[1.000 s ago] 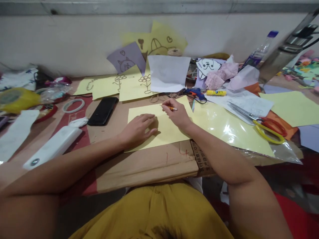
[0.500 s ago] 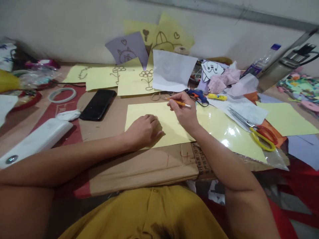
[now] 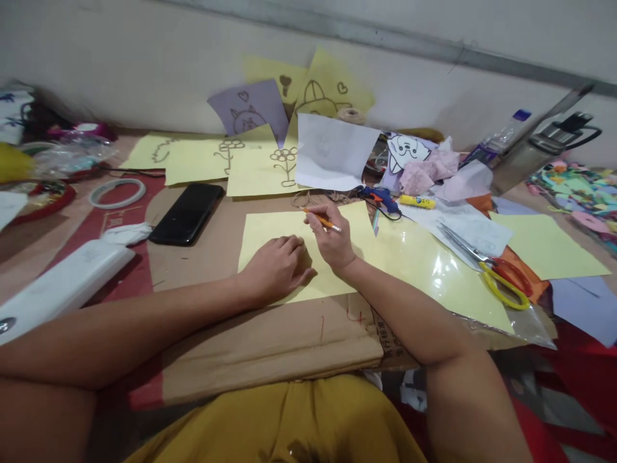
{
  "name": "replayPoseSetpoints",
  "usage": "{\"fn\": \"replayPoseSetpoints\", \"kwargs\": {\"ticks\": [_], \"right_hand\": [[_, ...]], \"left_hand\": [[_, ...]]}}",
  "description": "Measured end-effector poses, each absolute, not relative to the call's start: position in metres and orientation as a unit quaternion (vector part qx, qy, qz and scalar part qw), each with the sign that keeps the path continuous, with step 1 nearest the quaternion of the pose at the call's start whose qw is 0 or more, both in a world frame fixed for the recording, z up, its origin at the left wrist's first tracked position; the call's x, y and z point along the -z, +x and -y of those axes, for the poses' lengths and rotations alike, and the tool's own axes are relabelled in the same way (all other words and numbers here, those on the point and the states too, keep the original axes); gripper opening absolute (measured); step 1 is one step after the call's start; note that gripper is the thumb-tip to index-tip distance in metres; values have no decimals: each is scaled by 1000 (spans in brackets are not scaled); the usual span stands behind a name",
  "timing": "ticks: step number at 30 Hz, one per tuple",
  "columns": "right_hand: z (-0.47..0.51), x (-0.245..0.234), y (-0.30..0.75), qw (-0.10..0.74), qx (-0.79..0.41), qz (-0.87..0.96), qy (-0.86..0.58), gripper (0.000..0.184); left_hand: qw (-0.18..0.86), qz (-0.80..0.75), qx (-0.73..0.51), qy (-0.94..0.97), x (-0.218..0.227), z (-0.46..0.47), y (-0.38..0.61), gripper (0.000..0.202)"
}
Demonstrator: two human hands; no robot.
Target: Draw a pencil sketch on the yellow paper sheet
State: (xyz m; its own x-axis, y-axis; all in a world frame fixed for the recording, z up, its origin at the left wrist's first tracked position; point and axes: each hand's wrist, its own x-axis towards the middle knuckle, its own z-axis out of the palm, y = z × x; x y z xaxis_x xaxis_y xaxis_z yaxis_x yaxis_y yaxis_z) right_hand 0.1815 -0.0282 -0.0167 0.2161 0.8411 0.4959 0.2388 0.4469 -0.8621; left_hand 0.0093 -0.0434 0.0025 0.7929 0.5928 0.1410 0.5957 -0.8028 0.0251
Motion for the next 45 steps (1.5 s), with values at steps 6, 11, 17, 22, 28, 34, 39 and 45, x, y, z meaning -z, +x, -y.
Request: {"fn": "replayPoseSetpoints", "kwargs": {"ticks": [6,11,17,22,28,34,39,45], "right_hand": [[24,22,189,685,-231,523,-451,20],[22,23,188,691,-244,500,-462,20],[22,24,190,662,-246,515,-485,21],[21,25,194,628,-241,527,-520,20],[17,28,195,621,-263,519,-525,19],[20,25,191,621,-273,519,-520,21],[22,23,189,618,-268,539,-505,23],[22,24,189,619,-262,546,-501,24]], "left_hand": [[10,313,64,-947,-2,43,10,49],[12,306,76,-949,1,43,8,48],[13,303,88,-949,2,42,7,46],[3,301,97,-949,3,41,7,43],[8,303,96,-948,4,41,7,43],[11,303,93,-948,2,42,7,43],[13,302,101,-948,3,41,7,43],[18,301,103,-948,5,41,7,43]]}}
